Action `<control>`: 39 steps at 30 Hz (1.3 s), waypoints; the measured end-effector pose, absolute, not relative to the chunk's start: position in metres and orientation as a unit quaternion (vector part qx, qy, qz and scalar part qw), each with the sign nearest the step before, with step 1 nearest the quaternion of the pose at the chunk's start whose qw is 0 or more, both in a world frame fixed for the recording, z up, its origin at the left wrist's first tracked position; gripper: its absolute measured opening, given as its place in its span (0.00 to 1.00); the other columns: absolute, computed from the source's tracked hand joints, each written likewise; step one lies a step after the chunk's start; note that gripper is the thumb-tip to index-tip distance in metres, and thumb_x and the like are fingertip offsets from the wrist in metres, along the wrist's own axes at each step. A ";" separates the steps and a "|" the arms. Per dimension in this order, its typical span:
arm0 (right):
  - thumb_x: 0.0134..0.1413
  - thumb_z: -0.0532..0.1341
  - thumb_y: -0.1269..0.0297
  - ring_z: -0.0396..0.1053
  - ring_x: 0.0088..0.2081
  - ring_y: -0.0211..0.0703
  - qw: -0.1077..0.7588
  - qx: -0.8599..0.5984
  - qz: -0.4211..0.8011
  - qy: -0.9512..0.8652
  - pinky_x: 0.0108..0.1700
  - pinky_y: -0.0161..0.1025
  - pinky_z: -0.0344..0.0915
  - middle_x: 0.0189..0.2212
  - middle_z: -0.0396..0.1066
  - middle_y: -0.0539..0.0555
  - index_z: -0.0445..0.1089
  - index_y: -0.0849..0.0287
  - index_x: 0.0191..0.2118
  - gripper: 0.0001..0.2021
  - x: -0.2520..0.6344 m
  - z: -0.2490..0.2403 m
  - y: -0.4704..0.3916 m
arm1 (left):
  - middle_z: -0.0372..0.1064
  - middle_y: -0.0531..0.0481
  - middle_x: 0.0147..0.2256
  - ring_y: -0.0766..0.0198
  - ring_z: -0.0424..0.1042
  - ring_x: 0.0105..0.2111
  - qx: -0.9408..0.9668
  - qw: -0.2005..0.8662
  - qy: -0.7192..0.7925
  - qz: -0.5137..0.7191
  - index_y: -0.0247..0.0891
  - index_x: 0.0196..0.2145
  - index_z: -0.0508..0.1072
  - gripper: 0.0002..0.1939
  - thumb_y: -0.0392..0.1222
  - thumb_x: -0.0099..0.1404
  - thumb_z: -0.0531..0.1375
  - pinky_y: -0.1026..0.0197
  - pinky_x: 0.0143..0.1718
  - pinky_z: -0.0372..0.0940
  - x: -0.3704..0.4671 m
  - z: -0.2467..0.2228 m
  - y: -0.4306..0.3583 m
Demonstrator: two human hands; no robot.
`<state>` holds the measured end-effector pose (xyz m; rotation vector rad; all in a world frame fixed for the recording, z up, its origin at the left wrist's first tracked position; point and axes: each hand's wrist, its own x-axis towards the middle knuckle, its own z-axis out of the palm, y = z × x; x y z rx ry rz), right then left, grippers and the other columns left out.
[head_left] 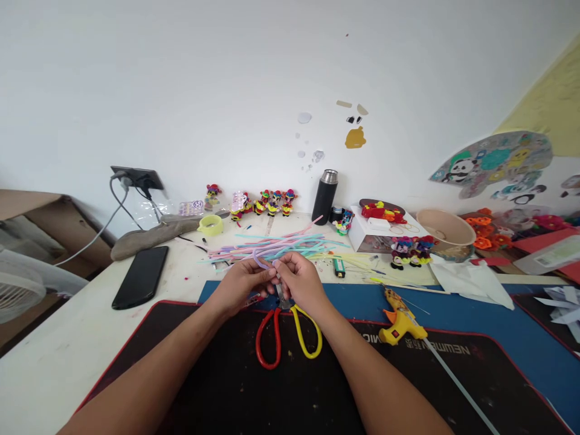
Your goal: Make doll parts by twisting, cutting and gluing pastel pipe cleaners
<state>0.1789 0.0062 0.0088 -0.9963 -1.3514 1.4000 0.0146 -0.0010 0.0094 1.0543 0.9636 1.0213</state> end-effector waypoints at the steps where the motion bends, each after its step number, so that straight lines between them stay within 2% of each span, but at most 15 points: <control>1: 0.59 0.64 0.52 0.58 0.12 0.32 0.458 -0.402 0.569 -0.552 0.15 0.30 0.54 0.15 0.65 0.41 0.64 0.55 0.33 0.14 0.179 0.009 0.006 | 0.76 0.48 0.27 0.65 0.72 0.23 0.462 0.632 0.427 0.452 0.33 0.28 0.77 0.19 0.50 0.50 0.76 0.66 0.21 0.64 0.013 0.011 0.000; 6: 0.60 0.63 0.53 0.56 0.11 0.32 0.445 -0.390 0.580 -0.559 0.14 0.30 0.51 0.13 0.62 0.40 0.63 0.55 0.32 0.13 0.180 0.009 0.006 | 0.74 0.51 0.26 0.65 0.71 0.23 0.477 0.606 0.444 0.457 0.35 0.26 0.76 0.20 0.54 0.50 0.75 0.65 0.22 0.64 0.006 0.019 0.004; 9: 0.60 0.63 0.53 0.56 0.11 0.32 0.439 -0.388 0.580 -0.566 0.14 0.30 0.51 0.13 0.60 0.39 0.63 0.55 0.32 0.13 0.179 0.007 0.007 | 0.74 0.51 0.25 0.64 0.71 0.24 0.537 0.552 0.459 0.443 0.36 0.26 0.76 0.20 0.55 0.51 0.74 0.64 0.24 0.65 0.003 0.024 0.005; 16: 0.60 0.64 0.54 0.56 0.11 0.32 0.425 -0.390 0.568 -0.587 0.15 0.30 0.53 0.14 0.59 0.39 0.64 0.55 0.33 0.12 0.179 0.003 0.007 | 0.73 0.51 0.24 0.64 0.69 0.23 0.603 0.492 0.484 0.400 0.37 0.26 0.77 0.20 0.59 0.55 0.70 0.63 0.26 0.65 -0.009 0.031 0.008; 24: 0.62 0.62 0.59 0.59 0.12 0.34 0.369 -0.399 0.542 -0.641 0.16 0.31 0.54 0.14 0.60 0.40 0.66 0.54 0.34 0.08 0.181 0.002 0.003 | 0.71 0.53 0.24 0.63 0.69 0.25 0.678 0.441 0.479 0.340 0.38 0.28 0.78 0.16 0.54 0.61 0.66 0.63 0.28 0.64 -0.019 0.026 0.009; 27: 0.62 0.63 0.58 0.60 0.12 0.34 0.369 -0.399 0.542 -0.641 0.16 0.31 0.54 0.15 0.62 0.41 0.66 0.54 0.34 0.08 0.181 0.002 0.003 | 0.72 0.52 0.25 0.63 0.70 0.25 0.669 0.473 0.465 0.335 0.38 0.28 0.78 0.15 0.54 0.61 0.67 0.63 0.29 0.66 -0.018 0.027 0.009; 32: 0.61 0.63 0.55 0.59 0.12 0.33 0.396 -0.389 0.573 -0.604 0.16 0.30 0.56 0.15 0.63 0.41 0.66 0.55 0.34 0.11 0.180 0.006 0.005 | 0.75 0.49 0.25 0.63 0.72 0.24 0.547 0.593 0.445 0.389 0.36 0.27 0.77 0.18 0.54 0.52 0.73 0.62 0.28 0.68 -0.008 0.025 0.008; 39: 0.58 0.64 0.52 0.58 0.12 0.32 0.431 -0.387 0.588 -0.565 0.15 0.29 0.55 0.15 0.64 0.39 0.66 0.57 0.39 0.14 0.177 0.007 0.005 | 0.74 0.49 0.24 0.66 0.72 0.24 0.411 0.618 0.436 0.510 0.34 0.26 0.75 0.20 0.51 0.49 0.77 0.64 0.29 0.68 0.015 0.015 0.004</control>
